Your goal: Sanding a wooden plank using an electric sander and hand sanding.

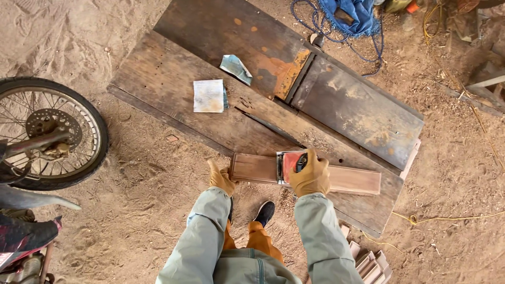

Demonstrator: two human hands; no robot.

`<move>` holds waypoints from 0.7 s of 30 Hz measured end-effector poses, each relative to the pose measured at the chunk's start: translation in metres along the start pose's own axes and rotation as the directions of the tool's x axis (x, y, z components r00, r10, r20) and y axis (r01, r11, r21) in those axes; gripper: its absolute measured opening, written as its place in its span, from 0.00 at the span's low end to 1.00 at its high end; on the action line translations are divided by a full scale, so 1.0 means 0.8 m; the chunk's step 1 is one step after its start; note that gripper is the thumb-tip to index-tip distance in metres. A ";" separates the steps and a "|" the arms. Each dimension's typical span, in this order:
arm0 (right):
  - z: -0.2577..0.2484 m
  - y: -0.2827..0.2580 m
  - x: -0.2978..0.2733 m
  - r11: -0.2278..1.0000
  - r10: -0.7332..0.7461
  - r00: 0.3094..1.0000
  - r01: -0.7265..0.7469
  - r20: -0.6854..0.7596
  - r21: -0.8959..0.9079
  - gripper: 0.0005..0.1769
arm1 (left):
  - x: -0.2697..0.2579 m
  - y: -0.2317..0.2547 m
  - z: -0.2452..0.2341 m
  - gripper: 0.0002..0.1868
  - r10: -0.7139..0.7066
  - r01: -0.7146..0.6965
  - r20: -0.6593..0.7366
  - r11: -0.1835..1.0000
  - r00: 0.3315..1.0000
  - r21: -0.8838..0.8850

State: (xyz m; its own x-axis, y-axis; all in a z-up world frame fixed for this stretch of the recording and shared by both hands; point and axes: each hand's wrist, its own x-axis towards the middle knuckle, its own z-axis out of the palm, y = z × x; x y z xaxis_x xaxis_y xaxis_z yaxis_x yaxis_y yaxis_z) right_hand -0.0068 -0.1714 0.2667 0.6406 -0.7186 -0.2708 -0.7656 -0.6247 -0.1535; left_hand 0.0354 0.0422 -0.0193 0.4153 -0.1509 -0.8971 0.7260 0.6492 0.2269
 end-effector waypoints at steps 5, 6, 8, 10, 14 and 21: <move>0.022 -0.050 -0.028 0.997 -0.080 0.997 0.080 -0.010 -0.002 0.32 | -0.054 0.018 0.019 0.65 -0.102 0.113 0.115 0.989 0.988 -0.098; 0.024 -0.061 -0.033 0.994 -0.107 0.994 0.107 -0.007 -0.009 0.31 | -0.063 0.023 0.025 0.67 -0.122 0.132 0.153 0.990 0.981 -0.054; 0.022 -0.085 -0.044 0.993 -0.113 0.993 0.114 0.039 -0.020 0.30 | -0.066 0.030 0.029 0.67 -0.138 0.144 0.144 0.989 0.980 -0.030; 0.019 -0.105 -0.053 0.993 -0.115 0.990 0.118 0.085 -0.033 0.29 | -0.065 0.033 0.028 0.67 -0.158 0.160 0.135 0.987 0.978 -0.004; 0.023 -0.127 -0.069 0.988 -0.144 0.984 0.149 0.102 -0.046 0.28 | -0.045 0.028 0.015 0.69 -0.193 0.190 0.171 0.981 0.966 0.031; 0.039 -0.137 -0.079 0.978 -0.209 0.976 0.210 0.064 -0.011 0.27 | -0.012 0.016 -0.006 0.70 -0.178 0.179 0.266 0.984 0.947 0.021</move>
State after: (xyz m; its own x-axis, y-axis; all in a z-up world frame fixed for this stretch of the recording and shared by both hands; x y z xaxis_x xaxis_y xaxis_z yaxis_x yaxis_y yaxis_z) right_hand 0.0346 -0.0482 0.2706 0.7815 -0.5508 -0.2929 -0.6130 -0.7652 -0.1968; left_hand 0.0383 0.0557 -0.0099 0.4104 -0.4567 -0.7893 0.7998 0.5960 0.0710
